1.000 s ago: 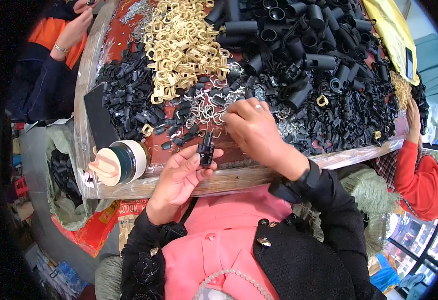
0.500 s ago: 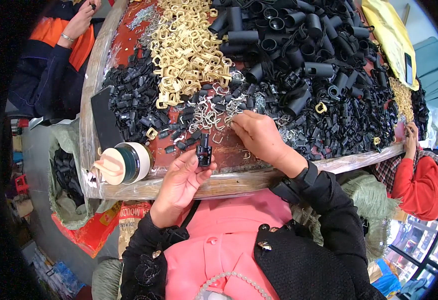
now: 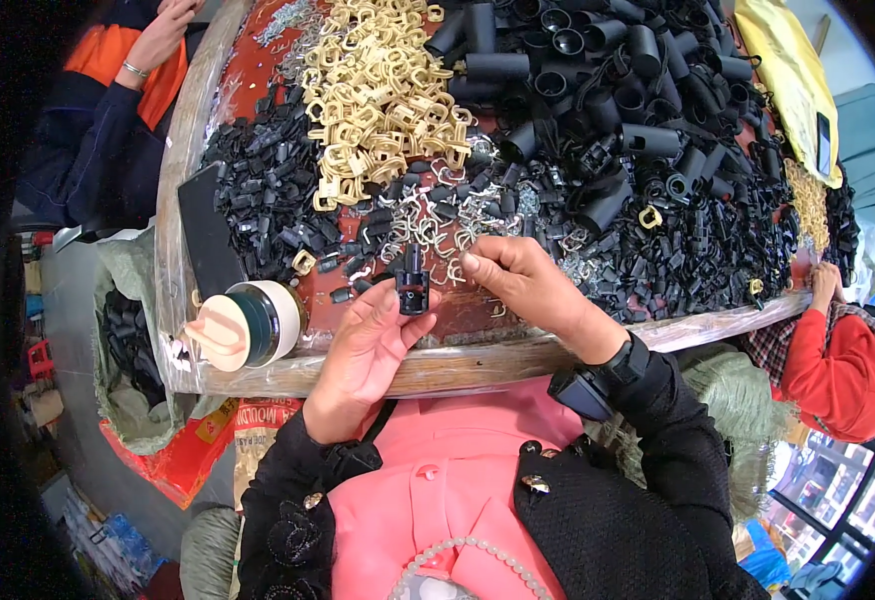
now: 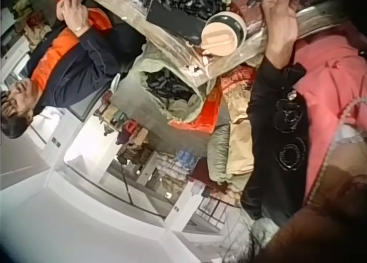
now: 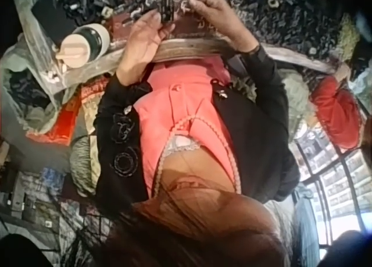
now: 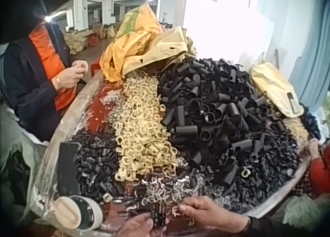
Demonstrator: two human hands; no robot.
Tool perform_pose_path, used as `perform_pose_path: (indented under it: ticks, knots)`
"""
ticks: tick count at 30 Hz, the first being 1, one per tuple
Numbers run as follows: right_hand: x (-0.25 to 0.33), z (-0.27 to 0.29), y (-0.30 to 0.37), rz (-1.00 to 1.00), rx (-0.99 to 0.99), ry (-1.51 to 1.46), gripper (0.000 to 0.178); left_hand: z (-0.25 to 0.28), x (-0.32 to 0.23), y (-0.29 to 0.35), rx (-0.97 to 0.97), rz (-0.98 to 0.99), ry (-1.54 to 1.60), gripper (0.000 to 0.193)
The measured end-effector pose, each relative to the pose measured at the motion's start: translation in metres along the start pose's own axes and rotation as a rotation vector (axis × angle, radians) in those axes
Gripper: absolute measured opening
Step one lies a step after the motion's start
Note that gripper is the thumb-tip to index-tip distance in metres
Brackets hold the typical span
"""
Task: The person assembles components by hand by fitting a small beige clip into a black plastic housing. After completing several units, the person gathers the finished items and places them into a large green sack.
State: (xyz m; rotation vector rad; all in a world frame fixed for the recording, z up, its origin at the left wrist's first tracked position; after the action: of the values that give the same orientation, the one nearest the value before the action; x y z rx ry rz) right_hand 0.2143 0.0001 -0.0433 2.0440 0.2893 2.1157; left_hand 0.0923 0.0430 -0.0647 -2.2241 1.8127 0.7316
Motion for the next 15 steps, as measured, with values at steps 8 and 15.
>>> perform_pose_path:
  ticks: [8,15]
  knots:
    - [-0.008,-0.020,0.007,-0.068,0.064,-0.305,0.030,-0.005,0.009,-0.002,0.046,-0.019,0.037,0.030]
    - [-0.027,-0.030,0.008,-0.159,0.123,-0.604,0.028,-0.007,0.007,-0.005,0.092,-0.022,0.070,0.030]
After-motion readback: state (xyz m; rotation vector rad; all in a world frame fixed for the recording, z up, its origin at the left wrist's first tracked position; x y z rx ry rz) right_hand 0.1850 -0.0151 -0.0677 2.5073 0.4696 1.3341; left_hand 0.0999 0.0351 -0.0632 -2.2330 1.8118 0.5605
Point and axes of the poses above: each hand's wrist, its own y-axis away from the middle knuckle, its own z-axis out of the back of the hand, x = y × z, the point moved 9 cm from there along -y, towards the middle knuckle, and after that the axes turned 14 degrees about x, right-handed, at the moved point
